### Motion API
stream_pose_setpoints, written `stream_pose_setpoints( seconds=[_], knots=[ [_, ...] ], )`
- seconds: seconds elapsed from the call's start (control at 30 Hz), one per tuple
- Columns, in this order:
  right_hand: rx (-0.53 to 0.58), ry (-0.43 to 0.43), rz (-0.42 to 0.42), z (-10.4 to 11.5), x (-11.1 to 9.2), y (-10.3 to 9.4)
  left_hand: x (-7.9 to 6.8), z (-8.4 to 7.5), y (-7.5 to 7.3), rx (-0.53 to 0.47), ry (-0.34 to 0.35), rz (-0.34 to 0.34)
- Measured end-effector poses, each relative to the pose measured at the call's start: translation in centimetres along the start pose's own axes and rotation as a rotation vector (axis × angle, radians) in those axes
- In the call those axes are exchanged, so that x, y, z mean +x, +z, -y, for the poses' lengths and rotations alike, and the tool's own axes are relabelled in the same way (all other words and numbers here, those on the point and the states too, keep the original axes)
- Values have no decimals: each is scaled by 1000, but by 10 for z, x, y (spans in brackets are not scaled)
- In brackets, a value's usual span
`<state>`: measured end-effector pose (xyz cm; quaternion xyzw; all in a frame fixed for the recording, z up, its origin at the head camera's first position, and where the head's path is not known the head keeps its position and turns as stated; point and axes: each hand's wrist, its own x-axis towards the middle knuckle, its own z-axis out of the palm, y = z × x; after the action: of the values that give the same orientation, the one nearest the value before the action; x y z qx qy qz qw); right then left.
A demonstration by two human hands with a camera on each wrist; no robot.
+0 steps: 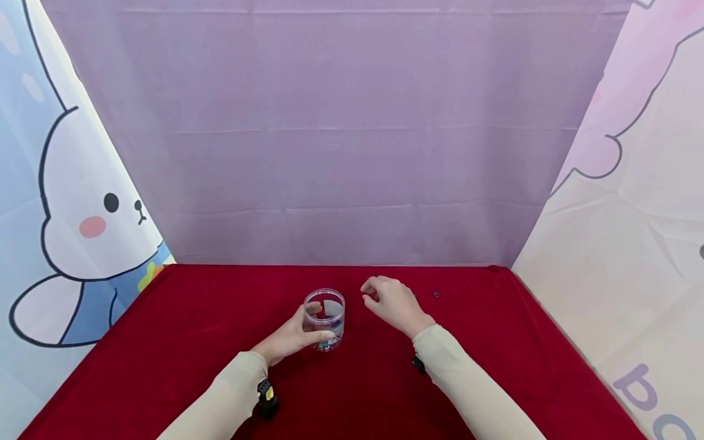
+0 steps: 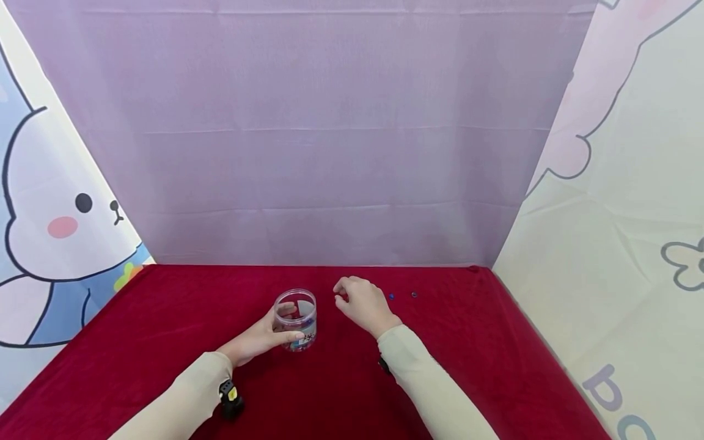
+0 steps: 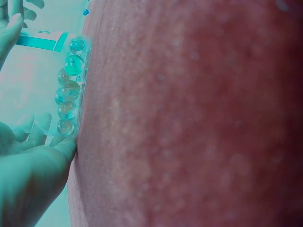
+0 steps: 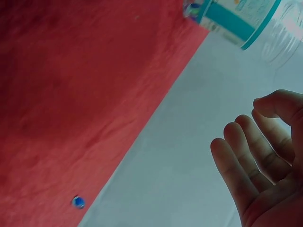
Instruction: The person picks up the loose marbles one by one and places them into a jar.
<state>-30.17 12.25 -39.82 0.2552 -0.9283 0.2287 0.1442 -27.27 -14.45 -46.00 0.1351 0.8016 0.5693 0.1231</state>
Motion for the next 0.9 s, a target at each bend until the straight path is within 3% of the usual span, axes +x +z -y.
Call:
stream_pose_setpoints(
  seconds=[0.9],
  knots=[
    [-58,262,73,-77,-13,-10,-2,-1,0,-16,3,-3]
  ],
)
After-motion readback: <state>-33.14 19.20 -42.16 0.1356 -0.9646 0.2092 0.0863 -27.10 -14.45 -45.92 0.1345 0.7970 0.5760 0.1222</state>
